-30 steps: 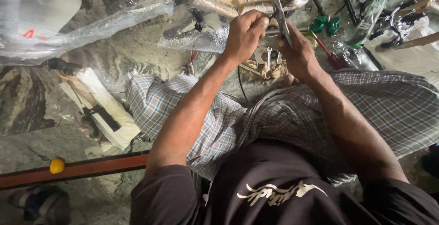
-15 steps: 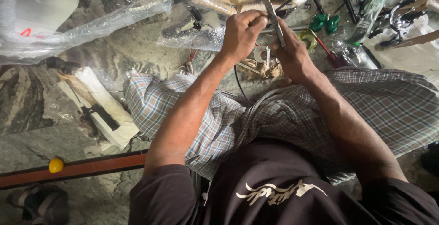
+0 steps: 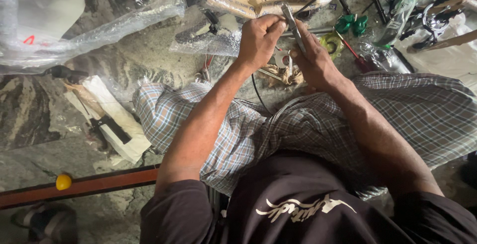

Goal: The person is assembling a bicycle while sitting on the floor. They use a wrench to tighten bolts on the handlebars and then wrap the handlebars with protective plastic film.

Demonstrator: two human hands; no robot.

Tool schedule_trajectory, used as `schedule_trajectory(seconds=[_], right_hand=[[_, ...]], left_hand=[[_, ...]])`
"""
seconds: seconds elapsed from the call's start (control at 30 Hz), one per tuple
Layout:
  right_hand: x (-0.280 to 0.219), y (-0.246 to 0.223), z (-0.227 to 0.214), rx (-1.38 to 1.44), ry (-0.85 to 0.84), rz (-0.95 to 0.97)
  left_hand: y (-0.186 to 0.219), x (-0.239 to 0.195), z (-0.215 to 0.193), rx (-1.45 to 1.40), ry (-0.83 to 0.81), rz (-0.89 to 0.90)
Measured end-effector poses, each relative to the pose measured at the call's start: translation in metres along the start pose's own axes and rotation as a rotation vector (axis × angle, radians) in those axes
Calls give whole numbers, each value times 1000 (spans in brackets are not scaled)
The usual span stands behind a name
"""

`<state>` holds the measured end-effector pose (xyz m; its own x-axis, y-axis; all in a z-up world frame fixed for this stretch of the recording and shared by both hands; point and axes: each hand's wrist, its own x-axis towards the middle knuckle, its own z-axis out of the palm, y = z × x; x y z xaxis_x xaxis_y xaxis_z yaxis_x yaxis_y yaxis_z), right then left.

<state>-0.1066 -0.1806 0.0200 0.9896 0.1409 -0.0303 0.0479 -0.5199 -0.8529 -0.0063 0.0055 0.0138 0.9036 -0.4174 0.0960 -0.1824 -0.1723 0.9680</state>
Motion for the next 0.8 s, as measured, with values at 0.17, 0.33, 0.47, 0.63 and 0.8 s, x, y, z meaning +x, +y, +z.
schedule_trajectory(seconds=[0.17,0.33,0.47,0.63,0.8], right_hand=[[0,2,10,93,122,102],[7,11,32,166,231,221],[8,17,35,255,238,114],[9,18,41,-140,389,-88],[11,33,49,-6,319,120]], left_hand=[[3,2,5,6,-11,-7],[6,-1,9,58,52,59],[9,-6,15,5,64,-115],[15,-13,17,92,154,-13],[19,-15,18,88,176,22]])
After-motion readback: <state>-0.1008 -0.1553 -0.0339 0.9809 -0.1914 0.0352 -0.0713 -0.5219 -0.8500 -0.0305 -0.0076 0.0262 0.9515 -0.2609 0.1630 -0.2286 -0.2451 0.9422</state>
